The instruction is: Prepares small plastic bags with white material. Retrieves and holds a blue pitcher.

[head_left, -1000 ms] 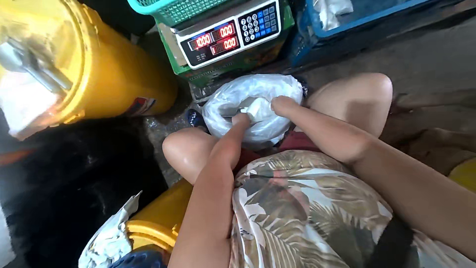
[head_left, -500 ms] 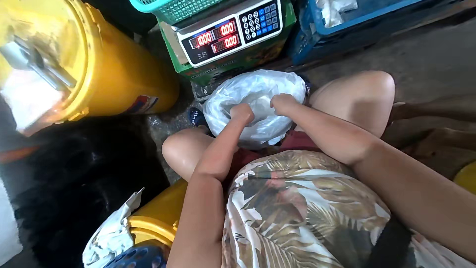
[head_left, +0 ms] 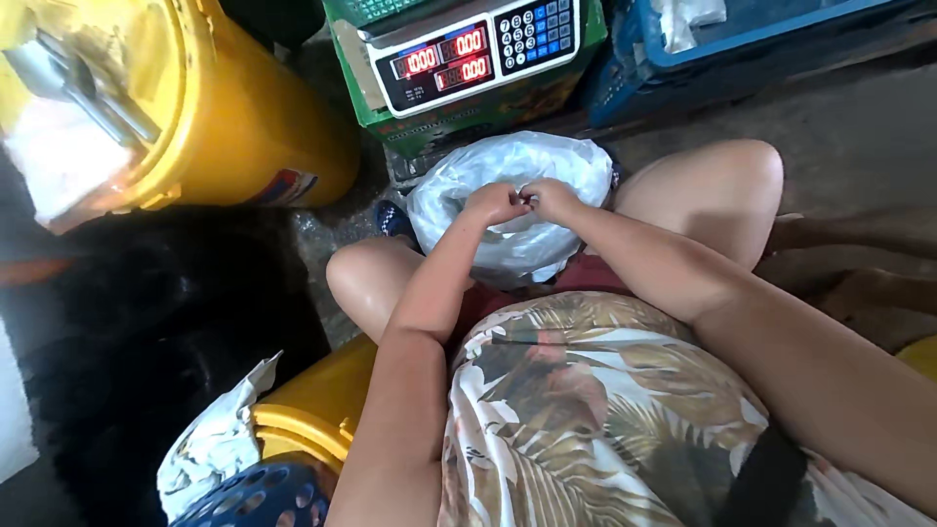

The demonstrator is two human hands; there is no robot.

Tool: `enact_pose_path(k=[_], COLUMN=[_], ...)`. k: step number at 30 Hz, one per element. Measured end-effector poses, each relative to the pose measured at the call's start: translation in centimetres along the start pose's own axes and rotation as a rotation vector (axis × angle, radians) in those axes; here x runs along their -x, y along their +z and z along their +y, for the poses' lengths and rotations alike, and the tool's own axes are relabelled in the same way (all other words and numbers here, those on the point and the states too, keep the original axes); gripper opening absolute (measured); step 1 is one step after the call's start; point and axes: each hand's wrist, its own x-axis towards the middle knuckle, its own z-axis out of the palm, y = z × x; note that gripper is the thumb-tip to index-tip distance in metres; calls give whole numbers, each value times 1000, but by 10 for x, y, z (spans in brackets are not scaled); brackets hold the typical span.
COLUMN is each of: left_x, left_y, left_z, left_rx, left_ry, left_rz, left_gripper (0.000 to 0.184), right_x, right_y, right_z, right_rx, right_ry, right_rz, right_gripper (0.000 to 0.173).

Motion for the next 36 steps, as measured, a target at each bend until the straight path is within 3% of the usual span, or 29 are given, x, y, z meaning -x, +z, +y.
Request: enact_pose_path(k=[4,6,8,10,14,16,22,25,30,36], left_x=[-13,-20,-24,-22,5,10,47,56,86,105], left_y=[19,38,49,51,46,45,31,27,1,0], left_z=[-47,-66,-73,-62,-31,-27,-5,5,32,35], left_rx=[-31,-56,-53,-90,-73,-70,-50,-29,24,50], left_ry=[-54,-109,-136,-189,-214,-182,-237,-249,-279,-266], left_rz=[16,4,1,17,60,98,153,191,226,317], left_gripper=[77,75,59,41,28,31,29,29,27,31], right_x=[0,-3,-5,-3,5,7,9,7,15,37], right_y=[0,3,4,4,-7,-19,-22,-18,-28,-57], right_z=[-1,2,4,4,-14,-30,-43,-41,-49,-52], right_rx=[2,0,5,14,13,20,47,86,143,72], right_ry=[-23,-36,-32,2,37,3,-99,-187,-289,-297], right_rz=[20,37,35,24,-69,-167,-156,-198,-134,11], right_gripper=[17,18,19,20,31,41,22,36,13,16])
